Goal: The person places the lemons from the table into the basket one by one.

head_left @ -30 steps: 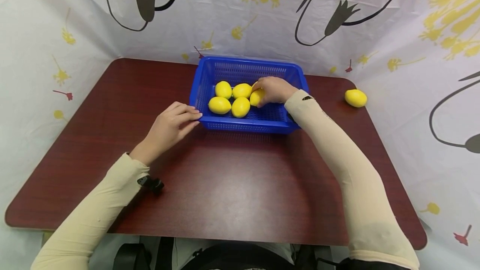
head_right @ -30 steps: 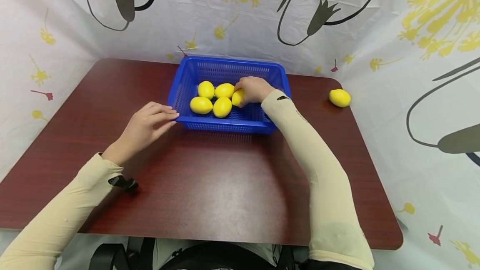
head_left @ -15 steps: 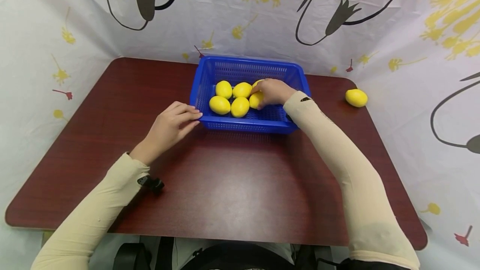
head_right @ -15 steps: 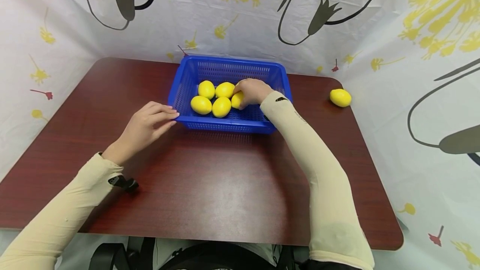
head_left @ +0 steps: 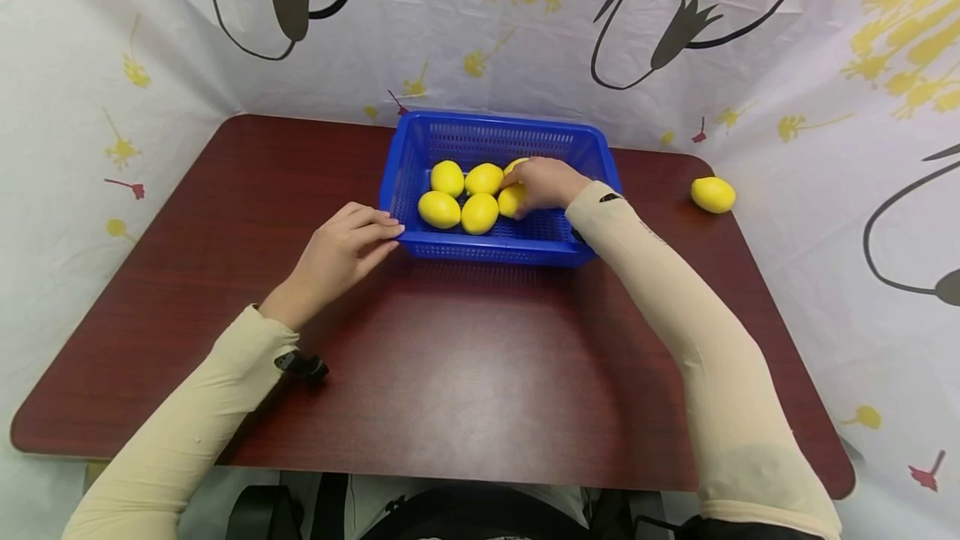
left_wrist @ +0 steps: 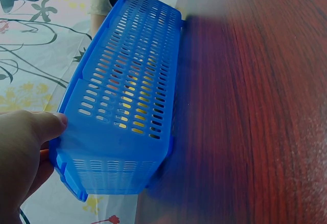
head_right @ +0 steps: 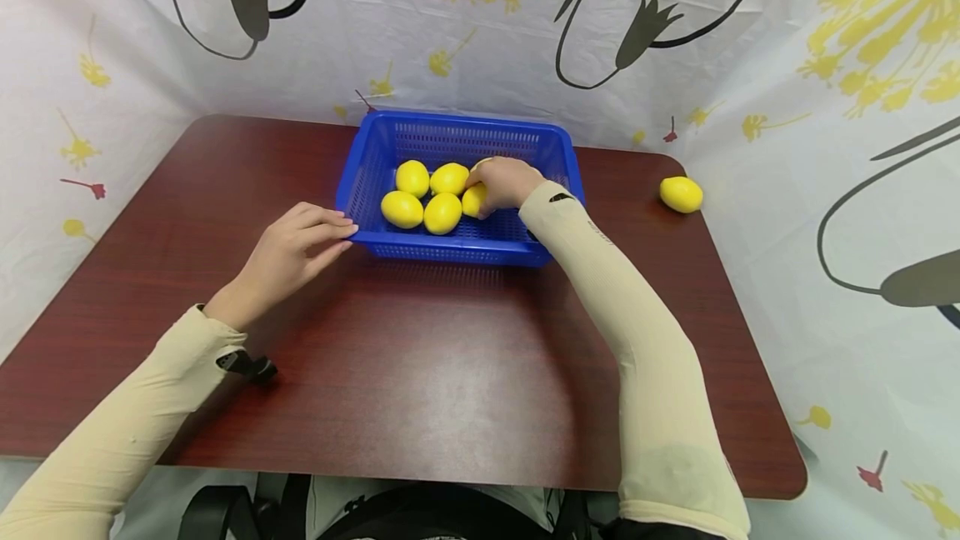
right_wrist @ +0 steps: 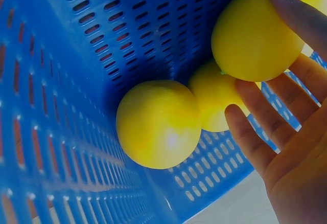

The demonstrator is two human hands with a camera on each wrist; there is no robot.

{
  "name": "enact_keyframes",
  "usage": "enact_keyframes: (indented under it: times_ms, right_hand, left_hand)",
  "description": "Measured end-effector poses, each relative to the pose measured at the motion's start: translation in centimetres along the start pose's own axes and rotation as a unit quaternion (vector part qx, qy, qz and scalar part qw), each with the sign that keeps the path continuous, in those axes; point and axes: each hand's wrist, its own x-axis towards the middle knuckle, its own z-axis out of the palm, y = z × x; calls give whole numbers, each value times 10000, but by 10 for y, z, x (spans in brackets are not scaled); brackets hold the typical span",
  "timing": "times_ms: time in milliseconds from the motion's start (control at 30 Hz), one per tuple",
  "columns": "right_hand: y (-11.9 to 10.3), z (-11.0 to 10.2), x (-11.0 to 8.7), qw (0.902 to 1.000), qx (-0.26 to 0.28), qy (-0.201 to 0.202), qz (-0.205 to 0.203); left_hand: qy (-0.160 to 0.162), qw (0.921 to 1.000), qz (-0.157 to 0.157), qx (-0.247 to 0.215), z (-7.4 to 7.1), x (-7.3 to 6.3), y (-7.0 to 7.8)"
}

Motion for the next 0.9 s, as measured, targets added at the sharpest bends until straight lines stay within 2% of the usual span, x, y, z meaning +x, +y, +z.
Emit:
enact_keyframes:
  times_ms: [500,900]
  right_hand:
    - [2,0,0,10000,-65,-30,12]
    - [3,-10,-6,10000,29,44,25]
  left_hand:
    - [50,10000,32,-13,1,0,0]
    - [-7,10000,-11,7,0,0,0]
